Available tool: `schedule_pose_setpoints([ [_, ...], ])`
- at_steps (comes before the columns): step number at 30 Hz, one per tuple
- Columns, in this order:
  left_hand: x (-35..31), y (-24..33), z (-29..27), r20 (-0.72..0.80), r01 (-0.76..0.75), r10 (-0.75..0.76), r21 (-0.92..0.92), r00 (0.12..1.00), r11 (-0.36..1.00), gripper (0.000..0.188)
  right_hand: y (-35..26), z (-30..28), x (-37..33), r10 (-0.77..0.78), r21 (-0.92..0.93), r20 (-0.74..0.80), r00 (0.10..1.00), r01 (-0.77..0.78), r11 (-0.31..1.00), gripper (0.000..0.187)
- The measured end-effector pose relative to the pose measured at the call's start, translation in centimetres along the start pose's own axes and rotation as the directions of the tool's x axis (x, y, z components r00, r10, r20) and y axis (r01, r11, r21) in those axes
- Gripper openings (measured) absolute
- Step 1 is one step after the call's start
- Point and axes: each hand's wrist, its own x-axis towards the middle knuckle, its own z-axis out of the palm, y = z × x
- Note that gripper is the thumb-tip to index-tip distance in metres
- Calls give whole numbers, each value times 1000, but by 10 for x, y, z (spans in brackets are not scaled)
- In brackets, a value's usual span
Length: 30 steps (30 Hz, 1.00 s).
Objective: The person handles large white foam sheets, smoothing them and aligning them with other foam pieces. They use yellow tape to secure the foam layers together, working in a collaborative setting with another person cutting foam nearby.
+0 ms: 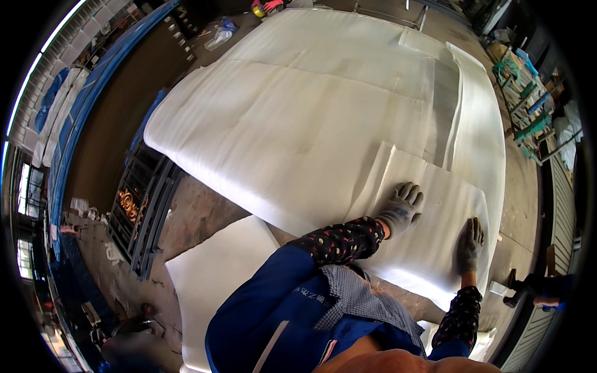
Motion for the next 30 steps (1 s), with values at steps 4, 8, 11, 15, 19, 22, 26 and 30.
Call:
schedule_pose_setpoints([
  [4, -5, -3, -3, 34, 15, -15, 0, 999, 1000, 59, 0, 1, -2, 5, 12, 6, 1000, -5, 1000, 49],
  [8, -8, -5, 17, 20, -8, 8, 16, 1000, 1000, 60, 8, 5, -12, -18, -9, -26, 999, 18, 1000, 47],
  [11, -5, 3, 30, 13, -53, 58, -239, 998, 970, 61, 39, 30, -22, -47, -123, -69, 997, 39, 992, 49],
  [15, -14, 20, 13, 56, -262, 268, -103, 962, 960, 58, 11, 4, 9, 62, 49, -10, 998, -62, 997, 45],
  [19, 5, 54, 40, 187, -364, 363, -31, 913, 931, 57, 24, -4, -6, 47, 92, -64, 997, -41, 995, 45],
  [22, 35, 66, 44, 218, -422, 418, -31, 882, 906, 57, 21, -10, -6, 108, 80, -65, 992, -102, 992, 45],
  [26, 71, 91, 63, 261, -434, 414, 20, 872, 901, 59, 28, -8, -3, 132, 110, -38, 990, -127, 986, 46],
  [30, 93, 104, 74, 214, -387, 371, 35, 903, 921, 61, 23, -5, 4, 167, 127, 29, 986, -169, 977, 48],
])
